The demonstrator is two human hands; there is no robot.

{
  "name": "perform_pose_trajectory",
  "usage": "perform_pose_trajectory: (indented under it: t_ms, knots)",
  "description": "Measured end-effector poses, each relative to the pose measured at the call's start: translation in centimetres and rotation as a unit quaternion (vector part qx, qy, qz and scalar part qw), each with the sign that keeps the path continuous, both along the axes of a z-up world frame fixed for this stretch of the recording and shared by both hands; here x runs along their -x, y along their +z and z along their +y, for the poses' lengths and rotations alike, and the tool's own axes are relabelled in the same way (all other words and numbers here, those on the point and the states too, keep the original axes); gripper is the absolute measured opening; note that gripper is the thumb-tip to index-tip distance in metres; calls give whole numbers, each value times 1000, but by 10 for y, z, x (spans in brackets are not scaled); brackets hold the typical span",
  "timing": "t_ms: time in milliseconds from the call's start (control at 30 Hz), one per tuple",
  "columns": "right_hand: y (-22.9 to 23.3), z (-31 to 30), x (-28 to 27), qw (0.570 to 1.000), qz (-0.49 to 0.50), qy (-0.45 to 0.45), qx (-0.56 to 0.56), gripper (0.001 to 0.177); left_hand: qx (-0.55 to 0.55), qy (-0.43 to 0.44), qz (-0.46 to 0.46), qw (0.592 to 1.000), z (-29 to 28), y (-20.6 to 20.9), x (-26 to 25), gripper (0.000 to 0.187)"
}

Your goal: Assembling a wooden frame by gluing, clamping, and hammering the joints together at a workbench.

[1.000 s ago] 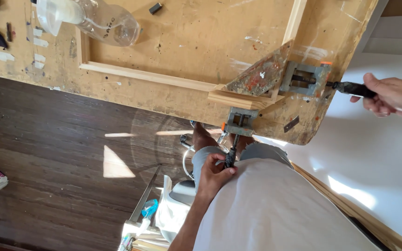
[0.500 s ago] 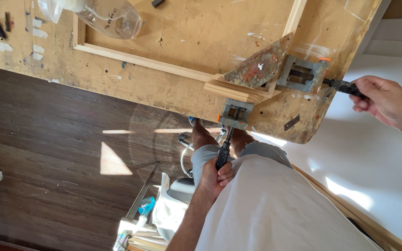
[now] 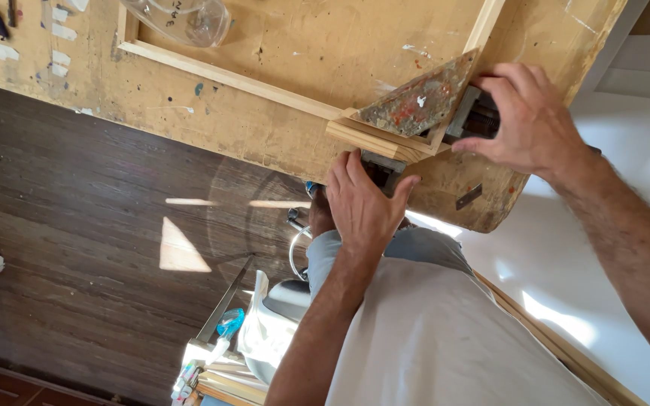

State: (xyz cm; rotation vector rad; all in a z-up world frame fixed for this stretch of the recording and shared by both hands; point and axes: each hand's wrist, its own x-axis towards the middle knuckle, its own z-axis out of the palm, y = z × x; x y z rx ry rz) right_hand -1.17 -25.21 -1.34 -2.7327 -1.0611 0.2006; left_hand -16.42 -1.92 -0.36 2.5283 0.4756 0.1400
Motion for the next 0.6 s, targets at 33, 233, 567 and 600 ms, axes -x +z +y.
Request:
perform_pose_trajectory:
  t_ms: [33, 233, 567, 600]
  knots:
    - [-2, 4, 0, 1000, -12, -5, -14, 108, -10, -1, 18, 1000, -2, -6, -2, 92]
    - [-14, 4, 2, 997, -44, -7, -61, 84, 9, 28, 9, 1000, -6, -15, -12, 72]
    - [48, 67, -30, 988, 30, 130, -73, 126, 8, 46, 3, 999, -8, -17, -13, 69]
    - [46, 71, -34, 988, 29, 129, -75, 126, 6, 44, 2, 999, -8, -17, -12, 69]
